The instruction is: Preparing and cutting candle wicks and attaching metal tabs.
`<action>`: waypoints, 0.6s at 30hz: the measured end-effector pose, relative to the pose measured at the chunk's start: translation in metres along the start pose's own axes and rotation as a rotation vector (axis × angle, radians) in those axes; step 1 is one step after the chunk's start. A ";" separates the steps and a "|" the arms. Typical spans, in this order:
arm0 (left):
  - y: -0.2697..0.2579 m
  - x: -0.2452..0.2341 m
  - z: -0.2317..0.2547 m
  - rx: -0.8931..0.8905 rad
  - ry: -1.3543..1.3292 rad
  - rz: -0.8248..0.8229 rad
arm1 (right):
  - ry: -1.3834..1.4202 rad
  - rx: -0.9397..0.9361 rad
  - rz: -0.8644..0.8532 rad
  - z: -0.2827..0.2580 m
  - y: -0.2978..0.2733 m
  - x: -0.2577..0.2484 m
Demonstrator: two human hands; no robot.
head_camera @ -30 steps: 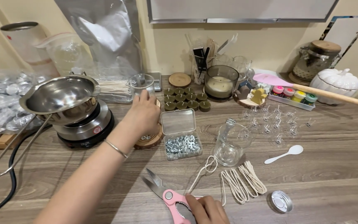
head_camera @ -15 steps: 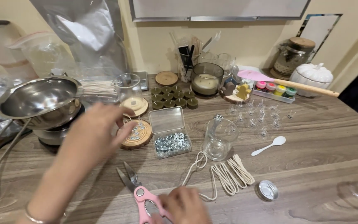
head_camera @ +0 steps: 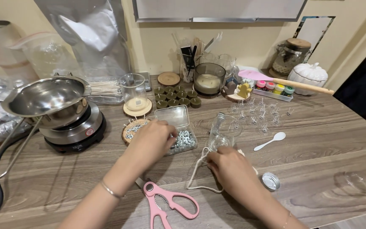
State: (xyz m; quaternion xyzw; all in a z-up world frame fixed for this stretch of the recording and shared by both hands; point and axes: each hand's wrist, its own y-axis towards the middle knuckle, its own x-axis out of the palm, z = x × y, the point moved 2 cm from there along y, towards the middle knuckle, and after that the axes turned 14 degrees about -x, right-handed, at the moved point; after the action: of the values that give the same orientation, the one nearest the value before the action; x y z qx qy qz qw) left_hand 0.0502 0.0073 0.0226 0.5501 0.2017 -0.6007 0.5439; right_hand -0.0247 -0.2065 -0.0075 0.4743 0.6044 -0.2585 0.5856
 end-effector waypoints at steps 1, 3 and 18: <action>0.001 0.001 0.000 0.001 -0.003 0.002 | -0.004 0.001 0.000 0.001 -0.002 -0.001; 0.004 0.002 -0.003 -0.117 -0.041 -0.112 | 0.029 -0.053 0.063 0.002 -0.001 -0.003; 0.009 0.027 -0.001 -0.115 -0.064 -0.109 | 0.909 0.037 0.590 0.010 -0.013 -0.029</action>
State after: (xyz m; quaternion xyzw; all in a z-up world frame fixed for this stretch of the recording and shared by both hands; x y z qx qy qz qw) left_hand 0.0636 -0.0062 0.0014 0.4868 0.2481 -0.6340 0.5474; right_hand -0.0353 -0.2282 0.0154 0.6981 0.6334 0.1376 0.3043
